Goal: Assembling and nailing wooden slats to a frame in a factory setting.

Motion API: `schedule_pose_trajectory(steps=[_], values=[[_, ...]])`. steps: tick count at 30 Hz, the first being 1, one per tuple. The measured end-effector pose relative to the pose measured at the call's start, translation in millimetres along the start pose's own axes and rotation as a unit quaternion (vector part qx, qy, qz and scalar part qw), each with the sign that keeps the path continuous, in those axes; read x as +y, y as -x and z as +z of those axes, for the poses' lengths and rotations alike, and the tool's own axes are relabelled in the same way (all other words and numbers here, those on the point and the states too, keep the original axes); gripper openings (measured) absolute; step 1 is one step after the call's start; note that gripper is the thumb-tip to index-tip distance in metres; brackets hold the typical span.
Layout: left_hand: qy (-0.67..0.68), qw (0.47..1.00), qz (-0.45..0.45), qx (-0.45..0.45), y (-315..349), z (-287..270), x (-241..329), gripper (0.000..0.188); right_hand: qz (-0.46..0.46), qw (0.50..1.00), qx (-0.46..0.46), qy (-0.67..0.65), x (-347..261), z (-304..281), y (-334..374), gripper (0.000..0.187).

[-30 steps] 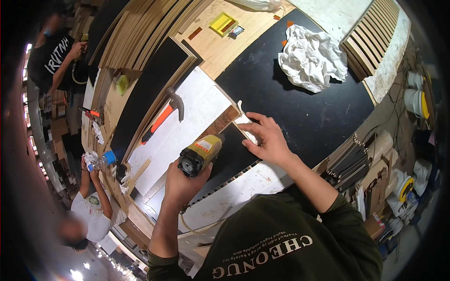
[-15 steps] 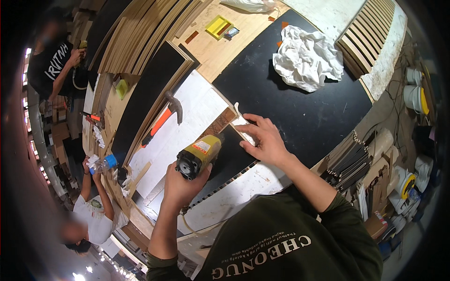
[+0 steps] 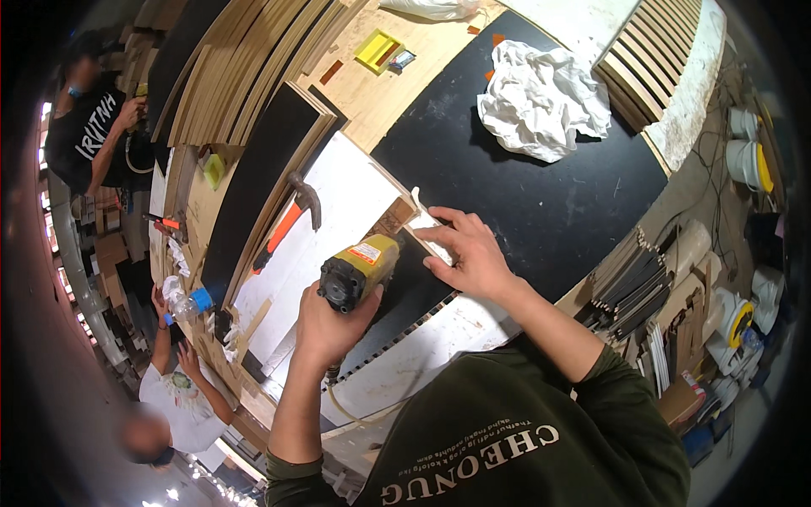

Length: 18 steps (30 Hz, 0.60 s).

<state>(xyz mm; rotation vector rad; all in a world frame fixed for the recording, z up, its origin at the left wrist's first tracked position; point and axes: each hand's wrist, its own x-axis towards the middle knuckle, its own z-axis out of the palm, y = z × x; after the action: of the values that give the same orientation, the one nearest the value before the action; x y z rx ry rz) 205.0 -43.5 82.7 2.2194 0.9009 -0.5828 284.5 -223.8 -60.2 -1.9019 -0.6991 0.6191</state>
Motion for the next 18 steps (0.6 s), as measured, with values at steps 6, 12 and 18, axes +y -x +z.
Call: schedule_pose_trajectory(steps=[6,12,18], values=[[-0.007,1.000,0.020,0.009,1.5,1.9,0.4,0.031,0.005,1.000,-0.007,0.010,-2.5,-3.2,1.4,0.038],[0.023,1.000,0.004,-0.016,10.0,-9.9,0.1,0.032,-0.003,1.000,0.004,0.021,0.6,0.0,0.3,0.037],[0.242,0.961,-0.116,0.072,108.6,-23.3,-64.7,0.031,-0.059,0.997,0.027,-0.033,3.7,13.9,-3.9,0.037]])
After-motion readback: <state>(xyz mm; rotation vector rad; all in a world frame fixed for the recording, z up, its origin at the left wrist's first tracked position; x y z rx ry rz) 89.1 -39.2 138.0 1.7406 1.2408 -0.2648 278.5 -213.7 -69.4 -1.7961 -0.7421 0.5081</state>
